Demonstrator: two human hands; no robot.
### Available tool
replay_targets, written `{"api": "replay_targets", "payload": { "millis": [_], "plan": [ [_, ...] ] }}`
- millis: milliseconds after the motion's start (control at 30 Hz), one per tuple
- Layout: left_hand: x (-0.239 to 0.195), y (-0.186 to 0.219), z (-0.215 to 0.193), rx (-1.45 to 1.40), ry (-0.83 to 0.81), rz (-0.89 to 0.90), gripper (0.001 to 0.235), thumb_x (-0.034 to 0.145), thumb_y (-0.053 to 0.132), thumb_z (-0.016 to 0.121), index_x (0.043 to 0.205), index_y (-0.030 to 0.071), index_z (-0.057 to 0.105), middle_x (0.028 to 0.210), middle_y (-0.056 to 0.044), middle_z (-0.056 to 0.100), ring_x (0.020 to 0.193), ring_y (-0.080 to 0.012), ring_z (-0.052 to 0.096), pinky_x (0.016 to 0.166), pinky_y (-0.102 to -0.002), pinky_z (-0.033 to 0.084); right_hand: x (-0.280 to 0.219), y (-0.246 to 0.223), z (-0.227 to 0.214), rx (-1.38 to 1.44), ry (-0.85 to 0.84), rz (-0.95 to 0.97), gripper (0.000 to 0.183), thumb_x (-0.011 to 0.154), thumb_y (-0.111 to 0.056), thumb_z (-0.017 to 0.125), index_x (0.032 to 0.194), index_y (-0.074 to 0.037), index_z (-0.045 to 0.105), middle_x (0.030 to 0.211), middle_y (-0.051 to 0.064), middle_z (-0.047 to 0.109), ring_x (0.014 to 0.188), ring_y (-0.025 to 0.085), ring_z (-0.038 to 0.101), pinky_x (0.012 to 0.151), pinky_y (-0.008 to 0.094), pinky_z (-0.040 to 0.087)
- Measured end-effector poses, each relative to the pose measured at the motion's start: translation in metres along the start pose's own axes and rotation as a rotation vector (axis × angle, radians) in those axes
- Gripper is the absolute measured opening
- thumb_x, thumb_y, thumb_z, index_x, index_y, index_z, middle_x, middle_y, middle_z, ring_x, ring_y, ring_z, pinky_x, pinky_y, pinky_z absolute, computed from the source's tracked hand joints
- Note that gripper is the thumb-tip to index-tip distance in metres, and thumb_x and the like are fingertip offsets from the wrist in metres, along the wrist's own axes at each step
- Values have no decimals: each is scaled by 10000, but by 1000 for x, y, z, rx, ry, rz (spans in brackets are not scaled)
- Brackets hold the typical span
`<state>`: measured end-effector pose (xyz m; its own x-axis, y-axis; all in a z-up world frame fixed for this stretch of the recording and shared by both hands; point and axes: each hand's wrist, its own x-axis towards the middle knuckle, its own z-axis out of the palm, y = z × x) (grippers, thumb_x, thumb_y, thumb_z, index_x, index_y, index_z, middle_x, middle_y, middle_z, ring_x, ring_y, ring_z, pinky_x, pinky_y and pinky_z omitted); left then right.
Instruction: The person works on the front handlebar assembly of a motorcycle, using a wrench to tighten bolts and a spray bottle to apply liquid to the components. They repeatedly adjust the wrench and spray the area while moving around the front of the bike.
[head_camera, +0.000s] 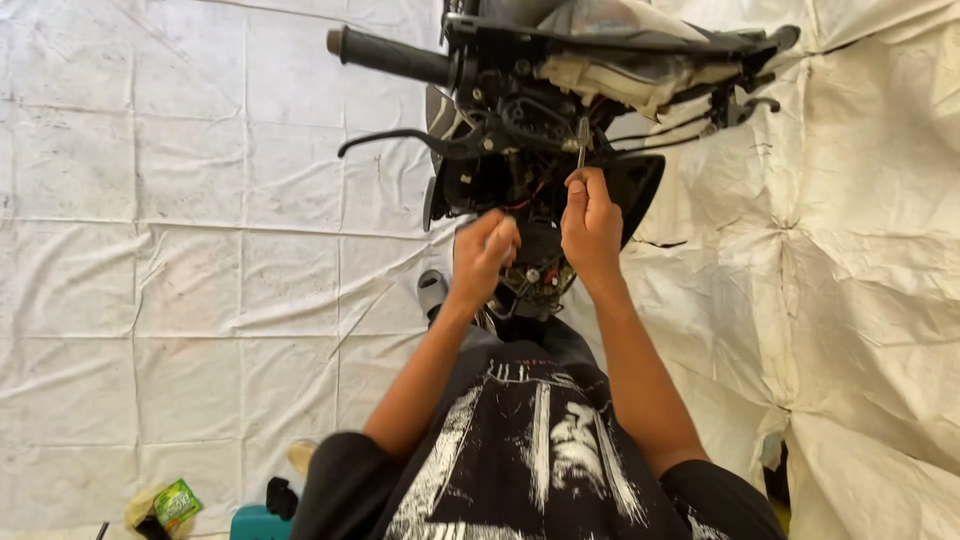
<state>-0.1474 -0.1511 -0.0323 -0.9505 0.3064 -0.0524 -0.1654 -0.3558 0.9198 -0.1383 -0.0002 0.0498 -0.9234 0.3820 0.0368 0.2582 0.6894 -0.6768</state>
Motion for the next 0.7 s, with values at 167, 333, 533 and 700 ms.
{"api": "replay_targets", "payload": {
  "millis": [167,333,533,700],
  "plan": [
    [28,33,11,41,86,59,485,976,434,565,572,166,558,398,15,442,410,-90,425,473,-238,363,-62,51,5,129,-94,175,232,1082,-209,447,1010,-112,644,422,49,539,370,192,563,453,309,465],
    [38,40,29,57,122,102,486,950,425,510,527,189,536,387,9,434,399,-118,398,458,-269,336,-94,45,-28,187,-136,172,244,1080,-170,436,1026,-65,650,435,77,554,351,189,562,431,287,456],
    [22,42,45,43,186,224,537,1003,416,491,528,170,528,365,-10,436,339,-99,404,410,-244,326,-147,68,-69,246,-101,183,208,1065,-174,471,1042,-95,662,396,72,507,330,196,549,396,276,424],
    [-17,60,61,106,258,265,556,1022,446,480,558,143,529,369,-14,436,335,-108,442,409,-242,336,-168,114,-83,595,23,265,208,1084,-160,415,1106,-70,601,424,58,428,339,154,496,397,217,387]
  ]
}}
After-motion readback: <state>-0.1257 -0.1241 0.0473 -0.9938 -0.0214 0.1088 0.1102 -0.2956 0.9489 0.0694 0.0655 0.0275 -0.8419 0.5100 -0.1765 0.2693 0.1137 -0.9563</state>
